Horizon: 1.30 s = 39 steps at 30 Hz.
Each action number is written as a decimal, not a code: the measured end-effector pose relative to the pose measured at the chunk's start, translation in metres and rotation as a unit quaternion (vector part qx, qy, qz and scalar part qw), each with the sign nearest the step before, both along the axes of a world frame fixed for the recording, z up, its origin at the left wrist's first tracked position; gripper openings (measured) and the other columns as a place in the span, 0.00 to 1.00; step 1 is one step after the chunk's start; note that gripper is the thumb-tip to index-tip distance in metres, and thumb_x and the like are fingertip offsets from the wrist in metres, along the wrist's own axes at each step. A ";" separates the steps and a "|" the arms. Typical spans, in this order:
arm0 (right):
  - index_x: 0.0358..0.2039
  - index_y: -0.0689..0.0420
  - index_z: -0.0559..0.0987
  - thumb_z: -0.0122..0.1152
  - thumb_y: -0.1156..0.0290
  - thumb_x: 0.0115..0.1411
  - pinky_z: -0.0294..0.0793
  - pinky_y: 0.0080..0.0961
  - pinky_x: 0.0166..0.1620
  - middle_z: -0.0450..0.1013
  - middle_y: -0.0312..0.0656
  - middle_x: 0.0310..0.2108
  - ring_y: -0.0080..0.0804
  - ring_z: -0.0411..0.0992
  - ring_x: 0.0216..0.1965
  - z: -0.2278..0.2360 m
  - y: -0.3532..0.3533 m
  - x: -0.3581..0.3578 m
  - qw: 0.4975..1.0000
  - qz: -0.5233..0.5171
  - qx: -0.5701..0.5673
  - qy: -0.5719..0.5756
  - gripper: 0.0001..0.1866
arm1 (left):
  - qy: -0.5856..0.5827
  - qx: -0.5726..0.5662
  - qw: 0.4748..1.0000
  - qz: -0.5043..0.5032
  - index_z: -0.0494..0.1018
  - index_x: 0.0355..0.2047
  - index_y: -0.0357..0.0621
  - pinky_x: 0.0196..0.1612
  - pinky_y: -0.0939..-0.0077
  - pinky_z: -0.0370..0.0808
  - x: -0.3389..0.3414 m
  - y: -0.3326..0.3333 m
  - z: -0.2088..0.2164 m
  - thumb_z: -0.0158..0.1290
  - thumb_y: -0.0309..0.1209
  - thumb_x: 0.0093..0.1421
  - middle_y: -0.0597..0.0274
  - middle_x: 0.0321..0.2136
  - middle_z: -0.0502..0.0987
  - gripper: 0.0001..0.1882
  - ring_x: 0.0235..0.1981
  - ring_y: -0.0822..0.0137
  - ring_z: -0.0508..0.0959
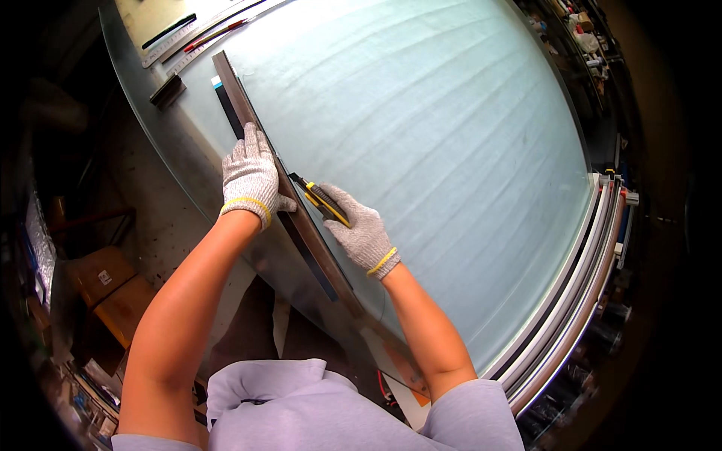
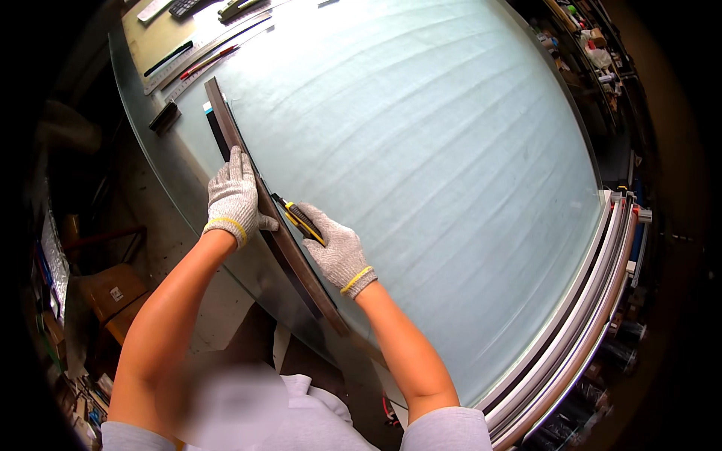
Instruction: The person uses a utility knife and a metal ruler to score and cut a long, dark strip of material on a large glass table. They then measure and mark the strip with a red marker and ruler.
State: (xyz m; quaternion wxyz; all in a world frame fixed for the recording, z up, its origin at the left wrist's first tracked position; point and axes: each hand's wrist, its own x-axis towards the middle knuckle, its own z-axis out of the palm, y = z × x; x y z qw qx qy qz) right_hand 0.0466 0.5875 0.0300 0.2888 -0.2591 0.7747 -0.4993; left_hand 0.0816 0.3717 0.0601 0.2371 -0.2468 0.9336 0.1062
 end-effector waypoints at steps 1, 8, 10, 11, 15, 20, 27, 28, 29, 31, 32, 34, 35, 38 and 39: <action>0.65 0.56 0.73 0.62 0.77 0.58 0.75 0.36 0.61 0.77 0.53 0.57 0.49 0.76 0.59 -0.001 0.001 -0.002 1.000 0.007 0.001 -0.002 0.32 | -0.003 0.003 1.000 0.001 0.43 0.74 0.25 0.74 0.53 0.55 -0.001 0.000 0.001 0.80 0.50 0.32 0.35 0.76 0.44 0.79 0.73 0.41 0.57; 0.65 0.56 0.73 0.62 0.79 0.59 0.76 0.34 0.60 0.78 0.53 0.56 0.47 0.78 0.57 0.008 0.009 -0.019 0.992 -0.114 0.050 -0.011 0.31 | -0.002 0.003 1.000 0.005 0.42 0.74 0.26 0.75 0.53 0.54 0.000 0.000 0.001 0.80 0.49 0.33 0.36 0.76 0.42 0.79 0.73 0.42 0.56; 0.65 0.56 0.74 0.62 0.79 0.59 0.76 0.34 0.59 0.78 0.54 0.55 0.47 0.78 0.57 0.010 0.010 -0.024 0.983 -0.174 0.056 0.023 0.31 | 0.004 0.002 1.000 0.006 0.42 0.74 0.26 0.75 0.53 0.54 0.002 -0.001 -0.001 0.80 0.50 0.33 0.36 0.76 0.42 0.79 0.73 0.42 0.56; 0.65 0.56 0.74 0.62 0.80 0.59 0.77 0.35 0.58 0.79 0.54 0.54 0.48 0.78 0.56 0.011 0.008 -0.026 0.980 -0.187 0.048 0.047 0.31 | 0.005 0.004 1.000 0.006 0.42 0.74 0.26 0.75 0.53 0.54 0.002 -0.001 -0.001 0.80 0.49 0.33 0.36 0.76 0.42 0.79 0.73 0.42 0.56; 0.64 0.54 0.75 0.62 0.79 0.58 0.78 0.38 0.57 0.79 0.54 0.52 0.50 0.79 0.55 0.020 -0.027 -0.032 0.977 -0.160 0.017 0.139 0.31 | 0.015 0.011 1.000 0.007 0.43 0.74 0.25 0.74 0.51 0.55 0.002 0.000 0.002 0.80 0.48 0.34 0.35 0.76 0.43 0.77 0.73 0.41 0.56; 0.60 0.53 0.77 0.63 0.73 0.57 0.77 0.42 0.55 0.79 0.53 0.52 0.55 0.78 0.52 0.023 -0.083 -0.053 0.994 0.010 0.062 0.085 0.27 | 0.027 0.009 1.000 0.007 0.44 0.73 0.24 0.73 0.50 0.57 0.004 0.000 -0.001 0.80 0.47 0.33 0.34 0.76 0.45 0.77 0.72 0.40 0.57; 0.64 0.51 0.75 0.65 0.74 0.57 0.81 0.38 0.51 0.80 0.55 0.52 0.49 0.81 0.49 0.021 -0.077 -0.091 0.985 -0.110 0.114 -0.069 0.31 | 0.028 0.033 0.999 0.023 0.43 0.74 0.26 0.73 0.49 0.56 0.005 -0.002 0.001 0.80 0.47 0.34 0.36 0.76 0.43 0.77 0.73 0.39 0.56; 0.64 0.51 0.75 0.65 0.74 0.58 0.81 0.38 0.51 0.80 0.55 0.51 0.49 0.81 0.49 0.013 -0.076 -0.097 0.982 -0.165 0.095 -0.001 0.31 | 0.028 0.036 0.999 0.027 0.43 0.74 0.26 0.74 0.49 0.56 0.005 -0.002 0.001 0.80 0.48 0.34 0.36 0.76 0.43 0.77 0.73 0.39 0.56; 0.65 0.51 0.75 0.65 0.75 0.58 0.81 0.38 0.52 0.80 0.55 0.50 0.50 0.82 0.49 0.008 -0.076 -0.102 0.970 -0.221 0.075 0.067 0.31 | 0.030 0.035 0.999 0.024 0.43 0.74 0.26 0.74 0.49 0.56 0.004 -0.001 0.001 0.80 0.48 0.34 0.36 0.76 0.43 0.77 0.73 0.39 0.56; 0.65 0.50 0.74 0.64 0.75 0.59 0.81 0.40 0.53 0.81 0.56 0.49 0.51 0.82 0.48 -0.003 -0.079 -0.110 0.954 -0.244 0.049 0.170 0.31 | 0.035 0.033 0.999 0.019 0.43 0.74 0.26 0.74 0.49 0.56 0.004 0.000 -0.001 0.80 0.48 0.34 0.36 0.76 0.43 0.78 0.73 0.39 0.56; 0.65 0.50 0.74 0.63 0.76 0.59 0.81 0.40 0.54 0.81 0.56 0.48 0.51 0.81 0.48 0.006 -0.096 -0.106 0.956 -0.208 0.044 0.204 0.31 | 0.037 0.033 0.999 0.021 0.43 0.74 0.26 0.73 0.48 0.56 0.006 -0.003 -0.005 0.80 0.49 0.33 0.36 0.76 0.43 0.78 0.73 0.39 0.56; 0.64 0.50 0.75 0.62 0.76 0.59 0.79 0.45 0.56 0.81 0.56 0.47 0.54 0.81 0.49 0.025 -0.127 -0.100 0.961 -0.122 0.069 0.237 0.30 | 0.038 0.029 0.999 0.022 0.43 0.74 0.26 0.73 0.47 0.57 0.007 -0.004 -0.007 0.80 0.49 0.33 0.36 0.76 0.43 0.78 0.73 0.38 0.57; 0.64 0.49 0.74 0.63 0.74 0.58 0.78 0.47 0.57 0.80 0.55 0.48 0.55 0.80 0.50 0.027 -0.145 -0.098 0.956 -0.091 0.102 0.258 0.31 | 0.039 0.026 0.999 0.021 0.43 0.74 0.26 0.73 0.47 0.57 0.007 -0.004 -0.007 0.80 0.49 0.33 0.36 0.76 0.44 0.78 0.72 0.38 0.57; 0.65 0.46 0.74 0.58 0.74 0.62 0.78 0.47 0.57 0.81 0.54 0.48 0.53 0.79 0.52 0.035 -0.198 -0.104 0.953 -0.020 0.182 0.241 0.29 | 0.043 0.015 0.999 0.011 0.43 0.74 0.25 0.72 0.46 0.58 0.006 -0.003 -0.006 0.80 0.49 0.32 0.35 0.76 0.44 0.79 0.72 0.38 0.59; 0.63 0.46 0.75 0.55 0.75 0.63 0.78 0.47 0.57 0.81 0.53 0.48 0.53 0.79 0.53 0.032 -0.215 -0.108 0.951 -0.004 0.189 0.243 0.27 | 0.043 0.015 0.999 0.011 0.42 0.74 0.26 0.71 0.46 0.59 0.005 -0.002 -0.006 0.81 0.49 0.32 0.35 0.76 0.45 0.79 0.71 0.38 0.59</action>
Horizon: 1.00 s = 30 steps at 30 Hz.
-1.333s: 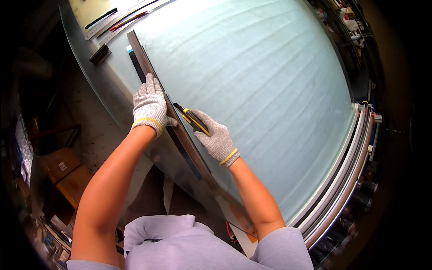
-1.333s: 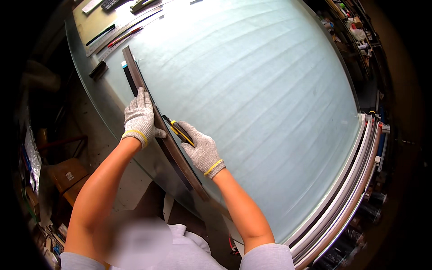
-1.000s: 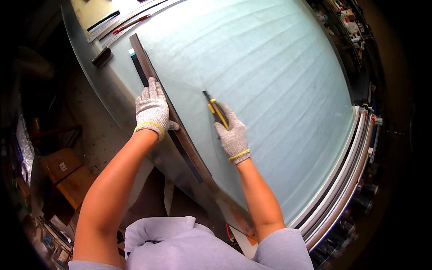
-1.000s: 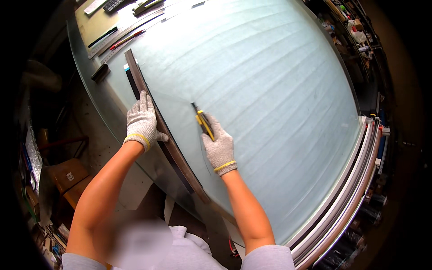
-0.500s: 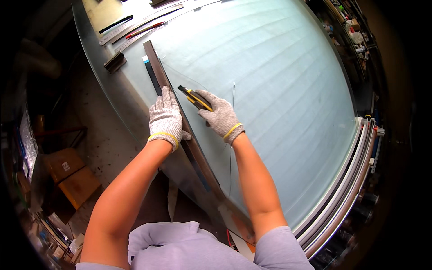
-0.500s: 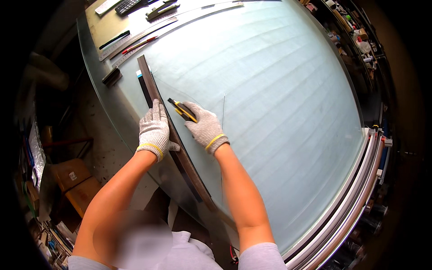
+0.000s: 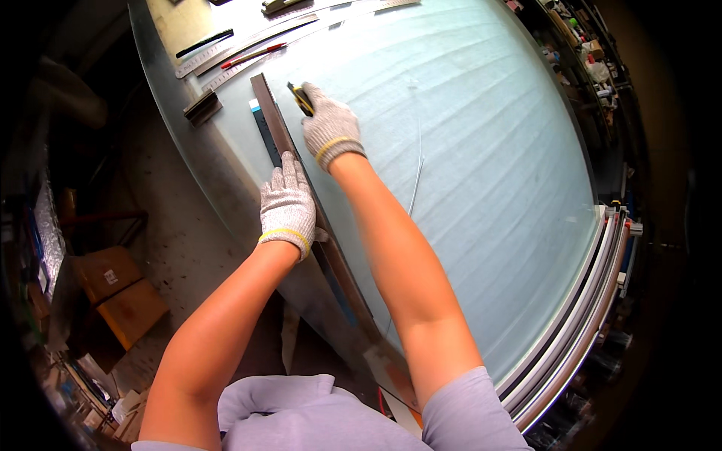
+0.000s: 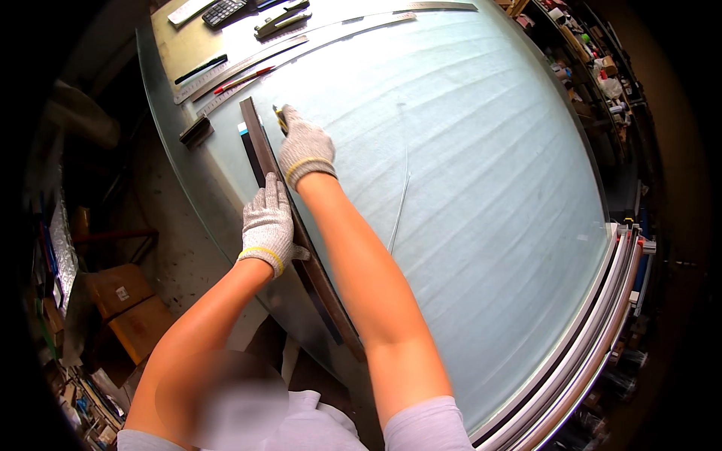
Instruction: The person uses a utility knife and a metal ruler to score and cut a long, dark strip of material on a large glass table. They then measure and mark the strip with a red marker and ruler.
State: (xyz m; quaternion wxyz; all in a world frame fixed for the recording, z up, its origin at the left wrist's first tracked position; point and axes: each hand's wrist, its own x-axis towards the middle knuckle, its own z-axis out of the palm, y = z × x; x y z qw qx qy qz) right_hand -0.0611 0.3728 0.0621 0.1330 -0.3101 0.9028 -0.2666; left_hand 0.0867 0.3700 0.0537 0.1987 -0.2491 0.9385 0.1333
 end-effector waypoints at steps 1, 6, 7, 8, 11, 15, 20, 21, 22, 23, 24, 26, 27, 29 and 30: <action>0.63 0.46 0.75 0.54 0.75 0.64 0.78 0.47 0.56 0.81 0.53 0.48 0.53 0.79 0.53 -0.002 -0.013 -0.003 1.000 0.005 0.019 -0.001 0.26 | 0.001 0.000 1.000 0.000 0.42 0.74 0.27 0.71 0.46 0.59 -0.001 0.002 -0.001 0.81 0.49 0.31 0.35 0.76 0.45 0.80 0.71 0.38 0.59; 0.62 0.45 0.76 0.56 0.73 0.63 0.79 0.47 0.54 0.81 0.53 0.45 0.53 0.79 0.50 0.001 -0.045 0.004 0.998 0.043 0.039 0.002 0.25 | -0.006 -0.036 0.999 -0.008 0.48 0.75 0.34 0.70 0.48 0.60 0.002 0.000 -0.010 0.80 0.52 0.31 0.39 0.74 0.49 0.77 0.70 0.40 0.60; 0.62 0.45 0.76 0.56 0.73 0.63 0.79 0.48 0.54 0.81 0.54 0.45 0.53 0.80 0.50 0.001 -0.045 0.006 0.998 0.050 0.045 0.000 0.25 | -0.004 -0.034 0.999 -0.009 0.51 0.74 0.35 0.70 0.48 0.61 0.003 -0.001 -0.011 0.80 0.52 0.32 0.39 0.73 0.52 0.75 0.70 0.41 0.61; 0.62 0.45 0.76 0.56 0.74 0.63 0.80 0.48 0.53 0.81 0.54 0.45 0.54 0.80 0.49 0.000 -0.042 0.007 0.997 0.056 0.052 -0.001 0.25 | 0.000 -0.031 0.999 -0.010 0.53 0.73 0.35 0.69 0.49 0.61 0.002 -0.002 -0.012 0.79 0.53 0.32 0.40 0.72 0.54 0.73 0.69 0.42 0.61; 0.63 0.45 0.74 0.58 0.71 0.64 0.81 0.48 0.51 0.81 0.55 0.43 0.54 0.80 0.48 -0.008 -0.023 0.016 0.996 0.062 0.065 0.012 0.26 | 0.003 -0.027 0.999 -0.018 0.60 0.69 0.37 0.67 0.52 0.65 -0.001 -0.003 -0.011 0.79 0.49 0.34 0.44 0.65 0.63 0.65 0.65 0.44 0.66; 0.65 0.46 0.72 0.60 0.68 0.64 0.81 0.48 0.49 0.81 0.55 0.42 0.55 0.80 0.46 -0.017 -0.002 0.028 0.996 0.060 0.055 0.023 0.28 | 0.089 0.012 0.995 0.033 0.67 0.63 0.40 0.62 0.55 0.71 -0.001 -0.002 -0.014 0.80 0.39 0.34 0.48 0.56 0.72 0.54 0.59 0.45 0.72; 0.66 0.48 0.71 0.63 0.67 0.62 0.81 0.49 0.49 0.80 0.55 0.41 0.54 0.81 0.45 -0.012 0.015 0.042 0.996 0.071 0.059 0.007 0.30 | 0.193 0.024 0.976 0.103 0.60 0.66 0.40 0.62 0.55 0.72 0.006 -0.001 -0.035 0.81 0.34 0.32 0.47 0.54 0.74 0.60 0.58 0.44 0.73; 0.66 0.48 0.70 0.61 0.64 0.64 0.81 0.48 0.48 0.79 0.54 0.41 0.53 0.81 0.44 -0.013 0.022 0.043 0.996 0.080 0.048 0.012 0.30 | 0.183 -0.001 0.979 0.094 0.57 0.69 0.39 0.63 0.55 0.71 0.006 0.000 -0.032 0.81 0.35 0.31 0.46 0.55 0.74 0.65 0.59 0.44 0.73; 0.66 0.48 0.70 0.60 0.64 0.65 0.81 0.48 0.47 0.79 0.54 0.41 0.53 0.81 0.44 -0.014 0.026 0.044 0.996 0.079 0.048 0.008 0.29 | 0.149 0.004 0.985 0.084 0.52 0.72 0.38 0.64 0.54 0.69 0.006 -0.001 -0.030 0.81 0.38 0.31 0.43 0.59 0.70 0.70 0.60 0.43 0.72; 0.66 0.48 0.70 0.60 0.64 0.65 0.81 0.48 0.47 0.79 0.54 0.41 0.53 0.81 0.44 -0.015 0.032 0.046 0.996 0.076 0.047 0.004 0.28 | 0.114 0.009 0.991 0.071 0.47 0.75 0.37 0.66 0.53 0.67 0.005 -0.002 -0.024 0.81 0.41 0.31 0.41 0.63 0.67 0.75 0.62 0.43 0.70; 0.66 0.48 0.69 0.59 0.63 0.66 0.81 0.48 0.47 0.79 0.54 0.41 0.53 0.81 0.43 -0.016 0.038 0.047 0.996 0.074 0.047 -0.001 0.28 | 0.082 0.005 0.995 0.050 0.47 0.75 0.36 0.67 0.52 0.65 0.003 -0.002 -0.019 0.78 0.42 0.36 0.41 0.67 0.61 0.71 0.64 0.42 0.68; 0.66 0.47 0.70 0.57 0.64 0.67 0.80 0.48 0.47 0.79 0.55 0.42 0.55 0.80 0.43 -0.019 0.053 0.052 0.997 0.070 0.042 -0.006 0.27 | 0.017 -0.004 1.000 0.010 0.48 0.75 0.35 0.70 0.50 0.61 0.000 0.001 -0.007 0.72 0.44 0.47 0.41 0.76 0.47 0.62 0.70 0.42 0.62; 0.65 0.47 0.71 0.57 0.64 0.66 0.80 0.50 0.48 0.79 0.55 0.43 0.57 0.79 0.44 -0.020 0.060 0.055 0.997 0.061 0.034 -0.013 0.26 | 0.003 -0.015 1.000 0.006 0.48 0.75 0.33 0.70 0.49 0.62 -0.002 0.004 0.001 0.64 0.38 0.57 0.41 0.76 0.48 0.52 0.71 0.42 0.61; 0.65 0.48 0.72 0.58 0.65 0.64 0.78 0.51 0.49 0.79 0.55 0.44 0.59 0.78 0.45 -0.021 0.074 0.062 0.998 0.059 0.023 -0.017 0.27 | 0.043 -0.025 0.999 0.016 0.49 0.74 0.32 0.70 0.50 0.62 -0.002 0.003 -0.012 0.59 0.35 0.61 0.40 0.76 0.49 0.47 0.71 0.43 0.61; 0.65 0.48 0.71 0.58 0.66 0.64 0.78 0.51 0.49 0.79 0.55 0.44 0.59 0.78 0.45 -0.018 0.080 0.068 0.997 0.063 0.028 -0.024 0.28 | 0.062 -0.031 0.997 0.023 0.49 0.74 0.31 0.70 0.50 0.62 0.001 0.000 -0.028 0.57 0.34 0.63 0.40 0.75 0.49 0.45 0.71 0.43 0.61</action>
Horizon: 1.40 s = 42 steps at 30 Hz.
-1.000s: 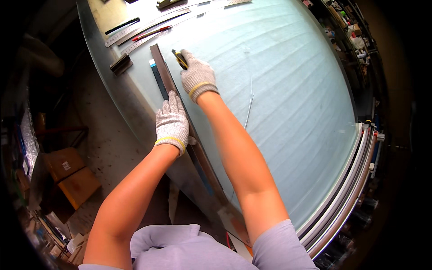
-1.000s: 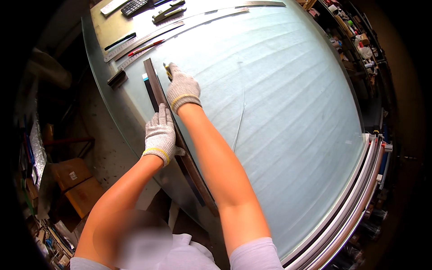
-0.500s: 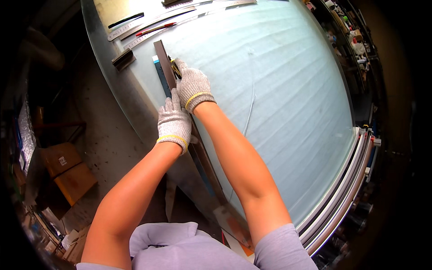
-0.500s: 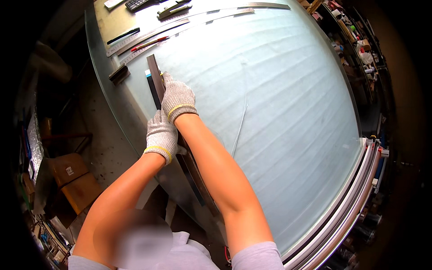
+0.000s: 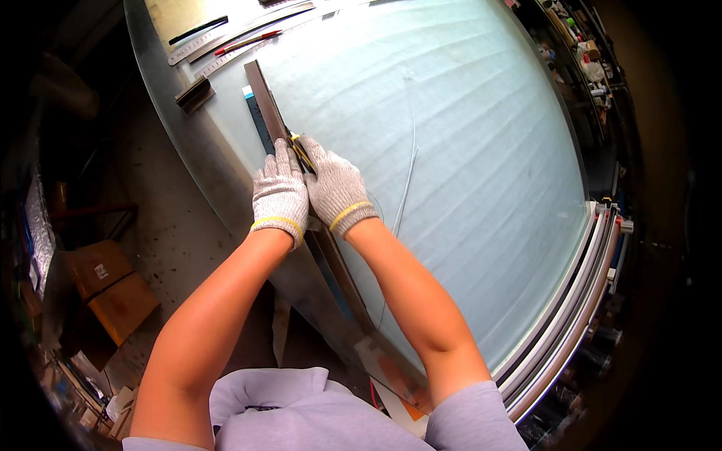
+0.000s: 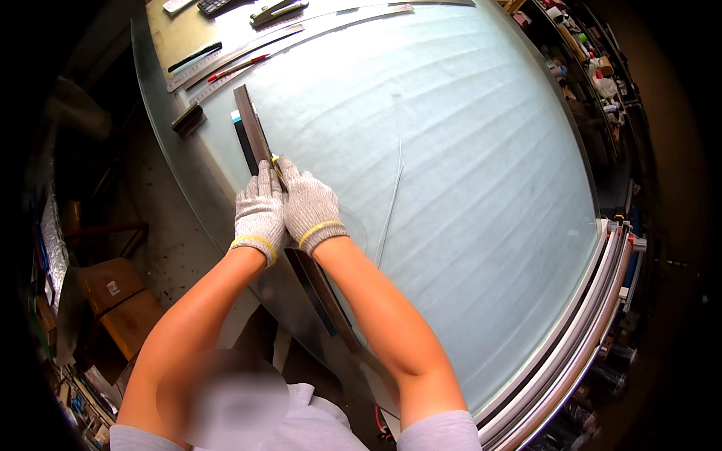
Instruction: The person uses a utility knife and a metal ruler to score and cut a long, dark strip of material on a large glass table. They then measure and mark the strip with a red marker and ruler.
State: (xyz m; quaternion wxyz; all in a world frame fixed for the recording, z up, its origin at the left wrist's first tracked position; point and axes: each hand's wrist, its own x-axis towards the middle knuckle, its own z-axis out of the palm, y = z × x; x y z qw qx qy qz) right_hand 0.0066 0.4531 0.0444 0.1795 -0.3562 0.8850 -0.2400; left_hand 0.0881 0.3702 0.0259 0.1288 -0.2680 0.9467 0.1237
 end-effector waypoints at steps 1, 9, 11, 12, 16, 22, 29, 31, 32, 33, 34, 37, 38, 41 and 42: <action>0.65 0.48 0.71 0.58 0.67 0.63 0.78 0.51 0.49 0.79 0.55 0.44 0.59 0.78 0.45 0.007 -0.003 0.011 1.000 0.018 0.000 -0.007 0.28 | 0.090 -0.134 0.987 0.005 0.49 0.73 0.29 0.67 0.48 0.65 0.015 -0.010 -0.048 0.73 0.45 0.42 0.36 0.73 0.54 0.66 0.67 0.43 0.66; 0.69 0.48 0.67 0.59 0.70 0.62 0.79 0.51 0.44 0.77 0.54 0.42 0.60 0.77 0.41 0.009 0.089 0.051 0.999 0.003 0.006 -0.042 0.33 | -0.036 0.008 0.999 -0.034 0.47 0.73 0.25 0.70 0.48 0.61 0.002 -0.001 0.019 0.81 0.50 0.29 0.35 0.75 0.48 0.78 0.69 0.40 0.62; 0.68 0.48 0.67 0.60 0.68 0.62 0.79 0.50 0.41 0.77 0.53 0.42 0.60 0.78 0.39 0.014 0.108 0.064 0.999 -0.004 0.017 -0.044 0.33 | -0.045 0.012 0.998 -0.032 0.47 0.73 0.25 0.70 0.49 0.61 0.001 0.000 0.021 0.81 0.49 0.29 0.34 0.75 0.47 0.78 0.69 0.40 0.62; 0.68 0.48 0.68 0.60 0.68 0.62 0.79 0.50 0.40 0.77 0.53 0.41 0.59 0.78 0.38 0.016 0.117 0.070 0.999 -0.006 0.018 -0.045 0.32 | -0.049 0.013 0.998 -0.030 0.46 0.73 0.24 0.70 0.49 0.61 0.001 0.000 0.023 0.81 0.49 0.30 0.34 0.75 0.47 0.78 0.69 0.40 0.62; 0.70 0.46 0.66 0.61 0.70 0.62 0.79 0.46 0.34 0.75 0.50 0.38 0.55 0.78 0.32 0.016 0.159 0.098 0.999 -0.002 0.029 -0.023 0.34 | -0.065 0.021 0.997 -0.033 0.46 0.73 0.24 0.71 0.50 0.60 -0.001 -0.001 0.029 0.81 0.49 0.31 0.33 0.75 0.46 0.77 0.70 0.40 0.60; 0.68 0.46 0.69 0.63 0.73 0.60 0.78 0.44 0.32 0.74 0.49 0.38 0.54 0.77 0.31 0.032 0.213 0.134 0.996 -0.019 0.066 -0.050 0.34 | -0.078 0.024 0.996 -0.029 0.44 0.73 0.25 0.72 0.52 0.58 -0.002 0.000 0.033 0.80 0.49 0.33 0.34 0.75 0.46 0.77 0.71 0.41 0.60; 0.68 0.48 0.70 0.64 0.74 0.60 0.78 0.43 0.32 0.75 0.49 0.40 0.53 0.77 0.30 0.041 0.257 0.163 0.994 -0.027 0.087 -0.059 0.34 | -0.088 0.032 0.995 -0.025 0.42 0.74 0.26 0.74 0.52 0.55 -0.004 0.001 0.035 0.80 0.48 0.34 0.36 0.76 0.43 0.77 0.73 0.42 0.56; 0.67 0.49 0.70 0.64 0.74 0.60 0.78 0.42 0.32 0.75 0.49 0.40 0.53 0.77 0.30 0.043 0.266 0.169 0.993 -0.025 0.096 -0.057 0.33 | -0.089 0.034 0.995 -0.024 0.42 0.74 0.26 0.74 0.52 0.54 -0.004 0.000 0.035 0.80 0.48 0.34 0.36 0.76 0.43 0.78 0.73 0.42 0.56; 0.67 0.49 0.70 0.64 0.74 0.60 0.78 0.42 0.32 0.75 0.49 0.40 0.52 0.78 0.30 0.044 0.270 0.173 0.993 -0.023 0.102 -0.056 0.33 | -0.090 0.033 0.995 -0.023 0.41 0.74 0.26 0.74 0.52 0.54 -0.004 0.000 0.036 0.80 0.48 0.34 0.36 0.76 0.43 0.78 0.73 0.42 0.56; 0.67 0.50 0.70 0.65 0.74 0.60 0.78 0.42 0.32 0.75 0.49 0.40 0.52 0.78 0.30 0.045 0.275 0.176 0.992 -0.022 0.109 -0.054 0.33 | -0.092 0.033 0.995 -0.022 0.41 0.74 0.26 0.74 0.52 0.54 -0.004 0.000 0.036 0.80 0.48 0.34 0.36 0.76 0.43 0.78 0.73 0.42 0.56; 0.68 0.48 0.69 0.64 0.73 0.61 0.78 0.40 0.30 0.75 0.48 0.40 0.50 0.78 0.29 0.045 0.280 0.179 0.993 -0.017 0.110 -0.044 0.34 | -0.094 0.032 0.995 -0.023 0.41 0.74 0.26 0.74 0.52 0.54 -0.004 0.001 0.036 0.80 0.48 0.34 0.36 0.76 0.43 0.78 0.73 0.42 0.56; 0.71 0.44 0.66 0.63 0.71 0.62 0.77 0.38 0.27 0.75 0.45 0.40 0.45 0.78 0.26 0.045 0.294 0.189 0.992 -0.009 0.122 -0.020 0.36 | -0.096 0.035 0.994 -0.026 0.41 0.74 0.26 0.74 0.52 0.54 -0.005 0.001 0.038 0.80 0.48 0.34 0.36 0.76 0.43 0.78 0.73 0.42 0.56; 0.71 0.44 0.67 0.63 0.70 0.62 0.77 0.38 0.27 0.75 0.45 0.40 0.45 0.78 0.26 0.046 0.297 0.192 0.991 -0.009 0.131 -0.018 0.35 | -0.097 0.036 0.994 -0.026 0.41 0.74 0.26 0.74 0.52 0.54 -0.005 0.001 0.038 0.80 0.48 0.34 0.36 0.76 0.43 0.78 0.73 0.42 0.56; 0.70 0.44 0.68 0.63 0.71 0.62 0.78 0.39 0.27 0.76 0.46 0.39 0.46 0.78 0.27 0.050 0.303 0.196 0.991 -0.014 0.134 -0.023 0.34 | -0.094 0.035 0.995 -0.027 0.42 0.74 0.26 0.74 0.51 0.54 -0.004 0.000 0.037 0.80 0.48 0.35 0.36 0.76 0.43 0.78 0.73 0.41 0.56; 0.69 0.44 0.69 0.63 0.71 0.62 0.78 0.39 0.28 0.76 0.46 0.39 0.46 0.78 0.27 0.052 0.304 0.195 0.991 -0.016 0.131 -0.027 0.34 | -0.091 0.034 0.995 -0.027 0.42 0.74 0.26 0.74 0.51 0.55 -0.004 0.000 0.036 0.80 0.48 0.35 0.36 0.76 0.43 0.77 0.73 0.41 0.56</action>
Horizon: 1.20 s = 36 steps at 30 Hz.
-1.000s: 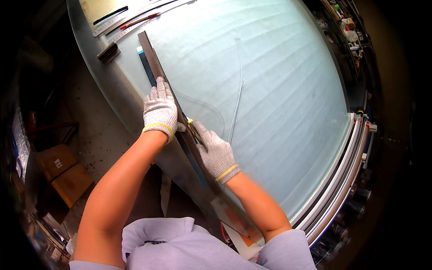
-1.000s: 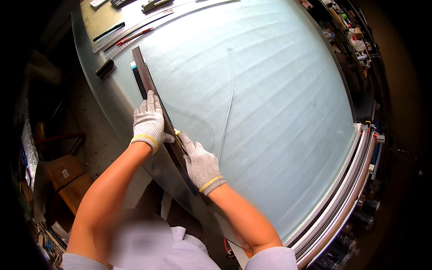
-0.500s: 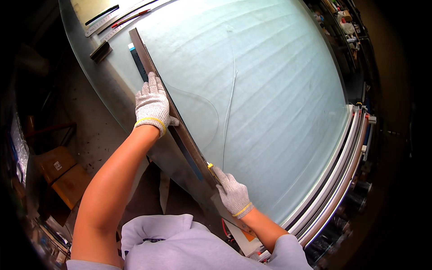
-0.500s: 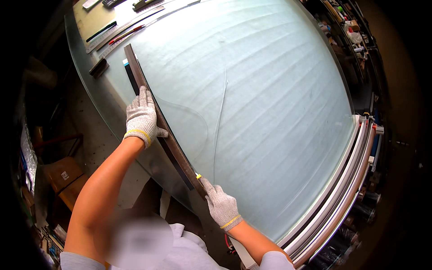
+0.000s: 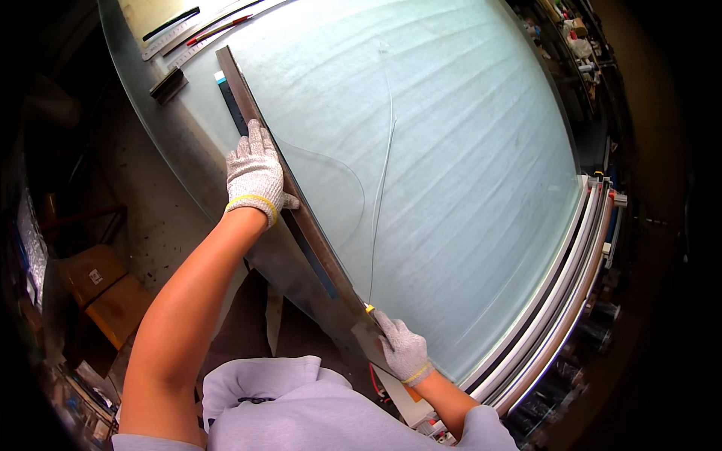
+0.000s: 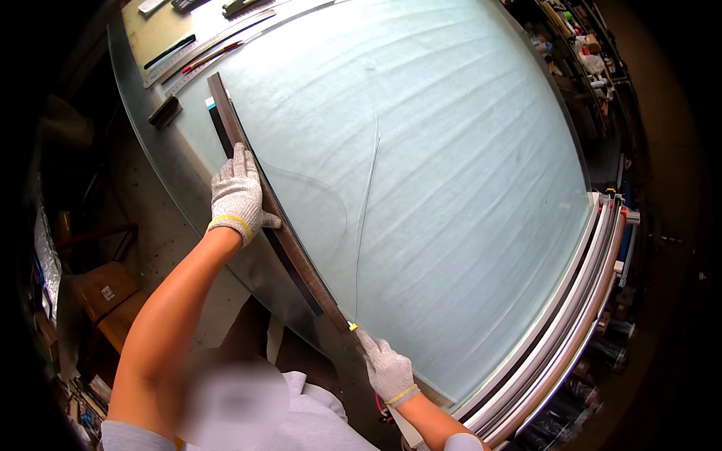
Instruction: The person uses a utility knife and a metal ruler to score and cut a long, dark strip of material on a large glass table. They then measure and mark the strip with a red marker and ruler.
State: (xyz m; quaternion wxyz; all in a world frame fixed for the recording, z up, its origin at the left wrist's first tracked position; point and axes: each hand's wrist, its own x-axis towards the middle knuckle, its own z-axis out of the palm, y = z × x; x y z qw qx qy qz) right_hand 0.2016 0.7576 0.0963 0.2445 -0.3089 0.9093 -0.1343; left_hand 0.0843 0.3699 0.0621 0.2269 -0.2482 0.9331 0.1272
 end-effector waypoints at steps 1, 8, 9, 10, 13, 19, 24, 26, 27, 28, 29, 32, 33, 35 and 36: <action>0.68 0.45 0.70 0.63 0.72 0.61 0.78 0.40 0.29 0.76 0.47 0.38 0.47 0.78 0.28 0.003 0.000 -0.004 1.000 -0.015 -0.011 -0.007 0.33 | -0.001 0.004 1.000 0.001 0.42 0.74 0.26 0.74 0.51 0.55 0.001 0.001 -0.001 0.80 0.48 0.35 0.36 0.76 0.43 0.77 0.73 0.41 0.56; 0.64 0.50 0.74 0.57 0.81 0.58 0.78 0.46 0.39 0.77 0.55 0.38 0.58 0.77 0.36 -0.006 -0.127 -0.126 0.970 -0.098 -0.215 0.062 0.32 | 0.009 0.008 1.000 0.016 0.43 0.74 0.25 0.73 0.49 0.56 0.006 -0.006 -0.006 0.80 0.48 0.34 0.36 0.76 0.43 0.78 0.72 0.39 0.57; 0.64 0.51 0.74 0.56 0.80 0.58 0.76 0.48 0.40 0.77 0.56 0.38 0.60 0.76 0.37 -0.017 -0.166 -0.151 0.961 -0.093 -0.249 0.072 0.31 | 0.011 0.010 1.000 0.018 0.43 0.74 0.25 0.73 0.49 0.57 0.007 -0.008 -0.009 0.80 0.48 0.34 0.36 0.76 0.44 0.78 0.72 0.39 0.57; 0.64 0.52 0.74 0.55 0.79 0.58 0.75 0.49 0.42 0.77 0.57 0.38 0.61 0.76 0.39 -0.027 -0.198 -0.177 0.952 -0.083 -0.278 0.095 0.30 | 0.021 0.016 1.000 0.010 0.43 0.74 0.25 0.73 0.49 0.57 0.003 -0.004 -0.008 0.80 0.48 0.34 0.36 0.76 0.44 0.78 0.72 0.39 0.58; 0.62 0.52 0.74 0.59 0.72 0.59 0.76 0.49 0.52 0.79 0.58 0.48 0.59 0.77 0.50 -0.040 -0.312 -0.238 0.965 -0.076 -0.236 0.083 0.28 | 0.044 0.000 0.999 0.004 0.44 0.73 0.25 0.72 0.47 0.58 0.004 -0.001 -0.011 0.81 0.48 0.32 0.35 0.75 0.46 0.78 0.71 0.39 0.60; 0.61 0.45 0.76 0.56 0.72 0.61 0.78 0.46 0.56 0.80 0.54 0.48 0.54 0.79 0.51 -0.039 -0.426 -0.270 0.991 -0.013 -0.114 0.069 0.26 | 0.024 -0.016 1.000 0.011 0.44 0.75 0.32 0.71 0.44 0.59 0.002 -0.002 -0.021 0.79 0.52 0.32 0.40 0.77 0.43 0.79 0.72 0.40 0.59; 0.61 0.46 0.77 0.55 0.74 0.62 0.79 0.47 0.55 0.80 0.54 0.48 0.54 0.79 0.51 -0.036 -0.425 -0.258 0.993 0.012 -0.105 0.053 0.25 | 0.009 0.008 1.000 0.009 0.49 0.74 0.29 0.72 0.48 0.58 0.001 -0.002 -0.013 0.80 0.49 0.33 0.39 0.77 0.42 0.75 0.74 0.42 0.56; 0.61 0.47 0.76 0.56 0.72 0.63 0.80 0.48 0.53 0.81 0.56 0.45 0.55 0.80 0.49 -0.038 -0.415 -0.249 0.993 0.012 -0.104 0.060 0.24 | -0.003 0.022 1.000 0.005 0.51 0.73 0.29 0.73 0.48 0.58 0.000 -0.004 -0.010 0.80 0.49 0.33 0.39 0.77 0.42 0.74 0.74 0.41 0.56; 0.60 0.49 0.76 0.55 0.73 0.64 0.79 0.49 0.52 0.81 0.56 0.44 0.55 0.80 0.49 -0.038 -0.409 -0.243 0.992 0.012 -0.112 0.061 0.23 | -0.001 0.029 1.000 0.007 0.52 0.73 0.30 0.73 0.48 0.58 0.000 -0.005 -0.010 0.80 0.49 0.33 0.39 0.77 0.42 0.73 0.74 0.41 0.56; 0.59 0.50 0.76 0.54 0.74 0.65 0.79 0.50 0.52 0.81 0.56 0.44 0.56 0.80 0.49 -0.038 -0.404 -0.237 0.991 0.012 -0.119 0.062 0.22 | 0.001 0.037 0.999 0.009 0.53 0.73 0.31 0.73 0.48 0.58 0.000 -0.007 -0.011 0.80 0.49 0.33 0.39 0.77 0.42 0.72 0.74 0.41 0.55; 0.62 0.49 0.75 0.54 0.74 0.64 0.80 0.51 0.51 0.81 0.57 0.42 0.56 0.80 0.48 -0.040 -0.398 -0.234 0.992 0.011 -0.108 0.065 0.24 | 0.004 0.045 0.999 0.007 0.55 0.73 0.32 0.73 0.48 0.58 0.000 -0.008 -0.011 0.80 0.49 0.33 0.40 0.77 0.42 0.71 0.74 0.41 0.55; 0.64 0.48 0.73 0.56 0.74 0.63 0.80 0.50 0.50 0.81 0.57 0.43 0.55 0.81 0.48 -0.045 -0.387 -0.229 0.993 0.014 -0.102 0.058 0.27 | 0.107 0.065 0.990 0.065 0.61 0.67 0.37 0.65 0.52 0.67 0.003 -0.007 -0.034 0.78 0.43 0.39 0.45 0.63 0.63 0.58 0.64 0.45 0.67; 0.66 0.47 0.72 0.59 0.70 0.62 0.81 0.49 0.50 0.81 0.55 0.43 0.55 0.81 0.47 -0.045 -0.383 -0.226 0.992 0.021 -0.104 0.064 0.29 | 0.139 0.060 0.985 0.077 0.61 0.67 0.38 0.63 0.52 0.68 0.006 -0.007 -0.043 0.77 0.42 0.40 0.46 0.62 0.65 0.56 0.62 0.46 0.69; 0.66 0.46 0.71 0.60 0.69 0.63 0.81 0.49 0.48 0.81 0.55 0.42 0.55 0.81 0.45 -0.045 -0.374 -0.221 0.992 0.024 -0.101 0.070 0.30 | 0.126 0.048 0.988 0.069 0.55 0.71 0.39 0.67 0.51 0.64 0.005 -0.006 -0.042 0.75 0.44 0.44 0.45 0.68 0.56 0.59 0.66 0.45 0.64; 0.66 0.46 0.71 0.60 0.68 0.63 0.81 0.49 0.48 0.81 0.55 0.41 0.56 0.80 0.44 -0.046 -0.368 -0.219 0.992 0.024 -0.099 0.073 0.30 | 0.081 0.038 0.995 0.052 0.50 0.76 0.40 0.72 0.50 0.58 0.002 -0.006 -0.035 0.74 0.47 0.46 0.43 0.76 0.46 0.64 0.72 0.44 0.58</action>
